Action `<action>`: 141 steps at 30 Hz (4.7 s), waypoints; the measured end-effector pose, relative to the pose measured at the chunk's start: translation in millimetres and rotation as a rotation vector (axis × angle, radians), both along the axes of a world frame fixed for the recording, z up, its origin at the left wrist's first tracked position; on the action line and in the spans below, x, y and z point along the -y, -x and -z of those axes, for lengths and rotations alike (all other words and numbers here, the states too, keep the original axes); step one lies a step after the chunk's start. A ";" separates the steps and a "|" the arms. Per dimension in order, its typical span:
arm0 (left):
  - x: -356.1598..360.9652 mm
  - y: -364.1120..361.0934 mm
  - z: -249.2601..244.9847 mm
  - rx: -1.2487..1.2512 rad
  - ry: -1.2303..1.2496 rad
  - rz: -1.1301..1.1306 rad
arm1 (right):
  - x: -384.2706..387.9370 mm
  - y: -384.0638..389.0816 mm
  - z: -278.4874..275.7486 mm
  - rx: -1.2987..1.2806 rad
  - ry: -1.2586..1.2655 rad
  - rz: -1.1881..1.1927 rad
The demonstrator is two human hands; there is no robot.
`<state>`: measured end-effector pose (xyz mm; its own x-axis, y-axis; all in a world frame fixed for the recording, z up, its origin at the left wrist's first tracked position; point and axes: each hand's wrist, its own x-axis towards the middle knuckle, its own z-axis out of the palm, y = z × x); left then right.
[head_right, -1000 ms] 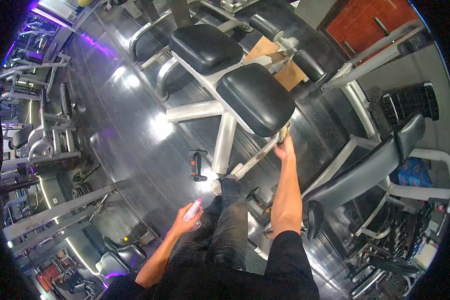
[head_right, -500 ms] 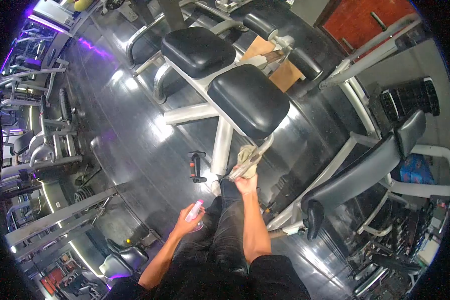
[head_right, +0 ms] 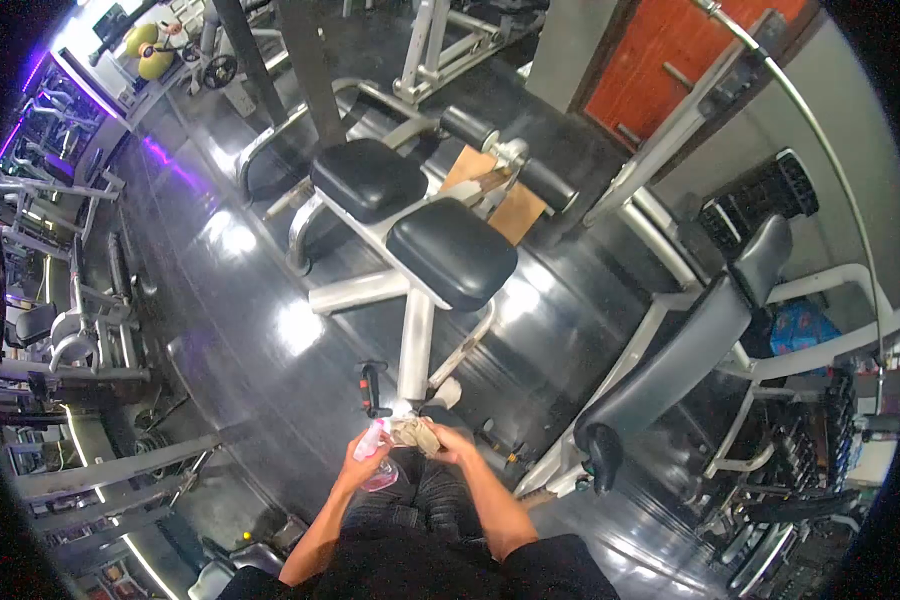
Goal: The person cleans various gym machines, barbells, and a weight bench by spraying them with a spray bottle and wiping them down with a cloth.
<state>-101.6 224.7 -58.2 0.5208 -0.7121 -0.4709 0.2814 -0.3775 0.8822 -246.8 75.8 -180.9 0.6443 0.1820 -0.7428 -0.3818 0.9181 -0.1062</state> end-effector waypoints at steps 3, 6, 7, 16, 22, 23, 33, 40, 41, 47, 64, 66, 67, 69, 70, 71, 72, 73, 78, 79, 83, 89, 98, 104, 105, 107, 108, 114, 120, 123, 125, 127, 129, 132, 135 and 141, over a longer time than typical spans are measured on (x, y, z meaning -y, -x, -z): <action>7.5 -8.0 -10.9 -0.051 0.019 -0.047 | -7.1 17.2 -5.8 -0.188 0.005 0.356; 21.8 -15.8 -20.3 0.021 0.068 -0.022 | 4.4 34.2 -23.6 -0.275 0.177 0.677; 29.0 -18.2 -28.7 0.024 0.072 -0.016 | 17.0 39.4 -34.6 -0.258 0.191 0.709; 107.3 -33.3 -58.7 0.147 0.145 0.081 | 146.3 0.1 -107.6 -0.301 1.012 0.825; 165.2 -36.7 -60.1 0.159 0.084 0.059 | 211.0 -73.1 -116.9 -0.096 1.980 0.234; 176.2 -37.8 -62.4 0.131 0.047 0.042 | 227.6 -76.7 -107.9 0.059 2.202 0.058; 240.1 -31.9 -67.5 0.192 -0.056 -0.153 | 355.9 -107.4 -44.2 0.028 1.989 -0.052; 274.9 -28.5 -93.5 0.229 -0.142 -0.219 | 349.3 -119.8 -104.0 0.544 2.004 -0.250; 278.9 -29.4 -94.0 0.232 -0.136 -0.229 | 368.5 -120.0 -94.8 0.433 2.020 -0.308; 309.8 -24.4 -107.8 0.078 -0.037 -0.368 | 363.4 -104.4 -60.3 0.255 1.971 -0.177; 437.8 -23.6 -68.6 -0.224 0.111 -0.631 | 478.0 -72.0 -0.1 -0.028 1.512 -0.367; 464.7 -29.2 -51.0 -0.241 0.092 -0.638 | 490.9 -67.8 14.5 -0.024 1.399 -0.300; 480.0 -33.2 -39.7 -0.233 0.130 -0.642 | 497.1 -66.1 16.8 -0.031 1.391 -0.320; 512.5 -37.1 -11.9 -0.242 0.119 -0.732 | 510.0 -63.6 22.3 -0.088 1.334 -0.356; 530.9 -40.4 -2.5 -0.243 0.138 -0.817 | 515.9 -62.0 27.3 -0.074 1.330 -0.317; 548.0 -44.2 6.4 -0.246 0.157 -0.900 | 523.1 -59.7 31.8 -0.078 1.326 -0.332; 560.1 -49.0 15.0 -0.256 0.089 -0.913 | 530.3 -59.4 25.6 -0.113 1.295 -0.314; 571.7 -50.7 32.5 -0.237 0.090 -0.950 | 537.3 -58.8 20.9 -0.146 1.265 -0.295; 604.0 -58.9 94.0 -0.102 0.037 -1.140 | 569.2 -57.6 10.5 -0.153 1.221 -0.105; 606.2 -62.0 102.3 -0.104 0.029 -1.160 | 575.0 -60.1 10.0 -0.155 1.165 -0.061; 609.3 -77.0 117.9 0.055 -0.077 -1.332 | 598.8 -68.3 13.3 -0.146 1.135 -0.075; 610.0 -91.2 123.7 0.171 -0.198 -1.435 | 632.6 -103.9 32.2 -0.100 1.120 -0.235; 629.2 -87.6 144.6 0.029 -0.215 -1.424 | 650.9 -205.9 64.2 0.219 1.284 -0.476; 619.6 -75.8 124.3 -0.031 -0.135 -1.135 | 617.3 -256.5 66.5 0.248 1.206 -0.450; 616.7 -69.8 115.3 -0.033 -0.139 -1.135 | 608.0 -259.1 77.9 0.245 1.204 -0.452; 609.9 -54.7 99.3 -0.014 -0.074 -1.066 | 586.3 -261.7 108.0 0.319 1.473 -0.341; 605.2 -45.6 89.4 -0.006 -0.089 -1.059 | 573.5 -268.3 96.3 0.383 1.430 -0.400; 566.6 10.9 40.5 -0.043 -0.115 -1.006 | 486.3 -296.1 45.7 1.056 1.602 -0.492; 547.5 25.2 26.4 -0.144 -0.116 -0.882 | 587.4 -278.0 132.7 0.558 1.869 -0.544; 539.1 31.7 39.4 -0.159 -0.096 -0.756 | 575.3 -290.3 102.7 0.386 1.760 -0.487; 538.3 30.4 38.0 -0.176 -0.091 -0.731 | 528.1 -291.6 72.6 0.469 1.701 -0.425; 536.5 26.3 34.2 -0.179 -0.107 -0.679 | 476.1 -276.7 59.1 0.841 1.626 -0.507; 536.0 25.9 28.4 -0.212 -0.094 -0.704 | 498.6 -277.6 53.4 1.047 1.505 -0.614; 532.8 19.9 27.2 -0.236 -0.052 -0.755 | 567.4 -283.6 106.1 0.824 1.713 -0.595; 532.6 23.9 27.5 -0.239 -0.020 -0.774 | 602.8 -268.6 126.6 0.277 1.892 -0.598; 528.5 23.2 21.6 -0.286 -0.037 -0.664 | 525.7 -272.8 84.8 0.702 1.689 -0.304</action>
